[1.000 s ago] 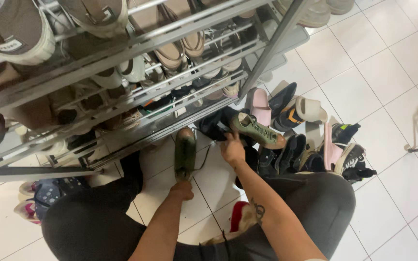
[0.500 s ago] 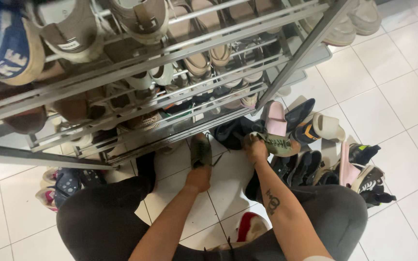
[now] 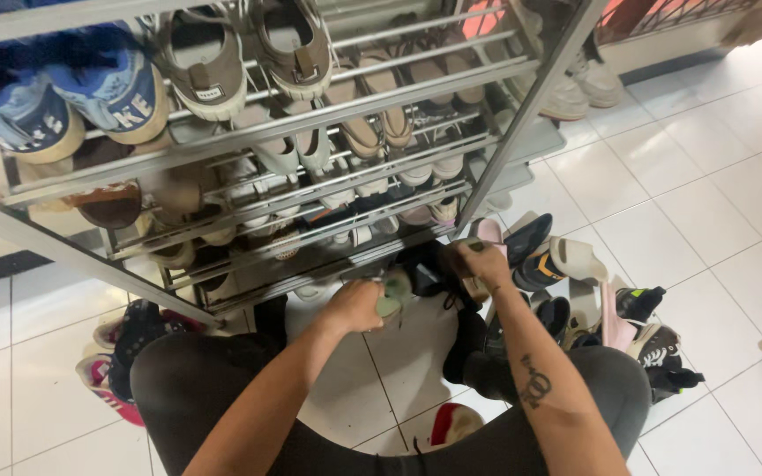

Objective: The person sits on the floor and organizes a collection of shoes by placing them onto a multi-tiered metal shoe rack. They handle various types of footwear, including sneakers, boots, and sandals, arranging them pair by pair on the shelves.

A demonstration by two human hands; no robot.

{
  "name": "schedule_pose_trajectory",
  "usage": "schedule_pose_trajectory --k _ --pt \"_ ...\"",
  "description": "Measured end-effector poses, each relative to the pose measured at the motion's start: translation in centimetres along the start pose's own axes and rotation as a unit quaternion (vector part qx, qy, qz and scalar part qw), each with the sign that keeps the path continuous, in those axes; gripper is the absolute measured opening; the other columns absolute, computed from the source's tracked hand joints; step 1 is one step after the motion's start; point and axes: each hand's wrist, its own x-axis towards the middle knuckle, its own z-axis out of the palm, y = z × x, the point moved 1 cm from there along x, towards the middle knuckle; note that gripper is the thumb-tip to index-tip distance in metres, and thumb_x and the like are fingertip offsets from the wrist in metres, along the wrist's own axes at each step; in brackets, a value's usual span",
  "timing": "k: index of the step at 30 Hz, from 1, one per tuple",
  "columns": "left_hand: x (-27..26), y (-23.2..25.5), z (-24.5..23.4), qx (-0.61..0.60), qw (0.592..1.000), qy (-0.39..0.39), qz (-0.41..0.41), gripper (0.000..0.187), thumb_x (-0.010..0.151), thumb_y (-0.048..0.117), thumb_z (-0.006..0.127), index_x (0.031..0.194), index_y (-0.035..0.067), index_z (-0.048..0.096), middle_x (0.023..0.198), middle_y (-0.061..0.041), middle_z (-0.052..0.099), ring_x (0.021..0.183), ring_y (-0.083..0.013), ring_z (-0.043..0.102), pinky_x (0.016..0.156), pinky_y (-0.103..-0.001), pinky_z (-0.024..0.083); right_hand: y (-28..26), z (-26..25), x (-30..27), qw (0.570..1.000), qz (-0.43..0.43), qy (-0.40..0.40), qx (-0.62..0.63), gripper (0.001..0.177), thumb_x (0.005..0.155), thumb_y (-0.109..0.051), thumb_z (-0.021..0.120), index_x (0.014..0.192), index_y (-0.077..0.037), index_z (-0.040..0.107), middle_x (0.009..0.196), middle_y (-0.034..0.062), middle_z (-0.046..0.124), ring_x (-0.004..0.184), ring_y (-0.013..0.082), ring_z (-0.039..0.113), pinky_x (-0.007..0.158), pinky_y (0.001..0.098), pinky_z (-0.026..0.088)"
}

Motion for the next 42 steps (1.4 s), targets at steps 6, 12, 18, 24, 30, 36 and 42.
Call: schedule_pose_trajectory --k 6,12,18,24,30,36,42 --pt "-7.1 5.3 -7.3 -0.057 0.985 0.142 0.085 0.04 0.071 0.015 0.084 0.106 0.005 0.067 0.107 -0.016 0.07 0.103 -0.0374 0.066 0.086 -0.047 0.052 -10.9 -7.8 -9.2 0.988 -0.057 -0.109 0.091 0.06 0.078 -0.04 0.085 0.107 0.008 0.066 0.083 0.016 0.074 0.068 0.0314 0.071 0.063 0.0439 0.057" --pt "-12.5 7.8 -10.2 -0.028 0.949 0.281 0.137 0.037 0.074 0.013 0.081 0.108 0.005 0.067 0.109 -0.013 0.067 0.107 -0.0362 0.061 0.089 -0.047 0.05 -16.6 -12.3 -18.7 0.952 -0.274 0.025 -0.136 0.06 0.071 -0.031 0.091 0.113 0.003 0.066 0.098 0.0169 0.066 0.088 0.0328 0.066 0.08 0.0423 0.052" --pt "-13.2 8.5 -9.5 0.017 0.917 0.376 0.129 0.033 0.078 0.016 0.079 0.106 0.006 0.068 0.108 -0.01 0.066 0.106 -0.0324 0.06 0.085 -0.044 0.052 -15.5 -12.6 -22.1 0.904 -0.416 0.062 -0.081 0.056 0.073 -0.028 0.089 0.113 0.003 0.064 0.119 0.016 0.06 0.11 0.0336 0.059 0.093 0.0395 0.049" --pt "-11.7 8.2 -9.8 0.047 0.9 0.424 0.086 0.031 0.079 0.015 0.079 0.107 0.007 0.069 0.106 -0.007 0.066 0.1 -0.0294 0.063 0.081 -0.041 0.054 -14.9 -10.6 -21.8 0.876 -0.467 0.086 -0.078 0.054 0.07 -0.025 0.09 0.114 -0.002 0.067 0.127 0.0147 0.06 0.121 0.0349 0.056 0.102 0.0425 0.046" --pt "-9.2 6.6 -10.9 0.076 0.873 0.474 0.08 0.031 0.08 0.016 0.079 0.107 0.006 0.069 0.105 -0.008 0.067 0.096 -0.0296 0.064 0.077 -0.041 0.055 -14.7 -9.3 -21.1 0.87 -0.482 0.074 -0.065 0.05 0.071 -0.023 0.09 0.112 -0.004 0.068 0.131 0.0132 0.058 0.124 0.0345 0.055 0.103 0.0427 0.046" --pt "-5.3 3.5 -12.5 0.119 0.855 0.496 0.096 0.031 0.082 0.013 0.078 0.11 0.005 0.068 0.107 -0.009 0.065 0.098 -0.0304 0.063 0.079 -0.042 0.055 -14.8 -8.5 -21.1 0.872 -0.479 0.065 -0.072 0.048 0.07 -0.021 0.091 0.11 -0.006 0.07 0.131 0.0119 0.059 0.122 0.0335 0.056 0.101 0.0429 0.047" --pt "-1.0 1.0 -13.5 0.133 0.839 0.519 0.092 0.032 0.084 0.012 0.077 0.114 0.007 0.067 0.11 -0.009 0.063 0.105 -0.0315 0.06 0.086 -0.043 0.054 -15.2 -8.0 -21.3 0.856 -0.505 0.084 -0.072 0.049 0.07 -0.021 0.092 0.11 -0.005 0.069 0.129 0.0118 0.059 0.12 0.033 0.056 0.098 0.0413 0.049"
